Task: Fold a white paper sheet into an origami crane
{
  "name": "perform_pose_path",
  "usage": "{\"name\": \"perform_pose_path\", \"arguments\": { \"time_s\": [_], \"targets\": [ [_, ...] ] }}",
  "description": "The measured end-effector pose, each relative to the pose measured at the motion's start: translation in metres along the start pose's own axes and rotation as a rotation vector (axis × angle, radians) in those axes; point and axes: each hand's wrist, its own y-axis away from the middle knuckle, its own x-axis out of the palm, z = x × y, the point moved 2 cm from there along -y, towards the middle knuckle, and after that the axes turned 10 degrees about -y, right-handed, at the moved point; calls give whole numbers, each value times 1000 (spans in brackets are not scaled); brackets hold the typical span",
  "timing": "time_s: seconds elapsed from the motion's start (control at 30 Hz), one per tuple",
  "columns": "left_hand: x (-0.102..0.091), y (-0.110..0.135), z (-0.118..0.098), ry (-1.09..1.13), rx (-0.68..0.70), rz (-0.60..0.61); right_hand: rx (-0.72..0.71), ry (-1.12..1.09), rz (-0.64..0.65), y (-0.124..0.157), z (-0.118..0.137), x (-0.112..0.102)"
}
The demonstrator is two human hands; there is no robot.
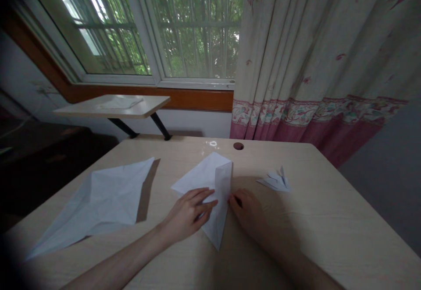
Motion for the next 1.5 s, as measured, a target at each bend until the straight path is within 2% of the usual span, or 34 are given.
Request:
{"name": "perform_pose_path", "arguments": {
  "time_s": [0.23, 0.43, 0.63, 0.77, 0.9, 1.03, 1.1, 1.2, 1.27, 1.4, 1.5],
  "targets": [
    [1, 0, 1, -10, 9, -27, -51, 11, 21, 1, -1, -1],
    [2, 1, 1, -1, 29, -99, -87, -44, -20, 1, 2, -6],
    [-5, 0, -3, 42, 54, -196, -145, -97, -163, 4, 11, -14],
    [-10, 0, -5, 73, 69, -234, -252, -64, -234, 9, 17, -17],
    [-13, -1, -7, 95, 113, -253, -434, 40, -275, 14, 22, -19],
    [-15, -2, -10, 139, 176, -230, -573, 173, -318, 15, 20, -17],
    [-15, -2, -11, 166, 213, -202, -632, 239, -312, 15, 17, -14],
    [-14, -3, -13, 199, 253, -169, -698, 323, -236, 14, 17, -8],
    [-13, -3, -13, 215, 264, -145, -691, 355, -212, 13, 19, -6],
    [-14, -4, -14, 230, 255, -96, -582, 366, -263, 13, 24, -6],
    [-17, -4, -13, 228, 230, -105, -543, 359, -274, 13, 24, -7]
  ]
}}
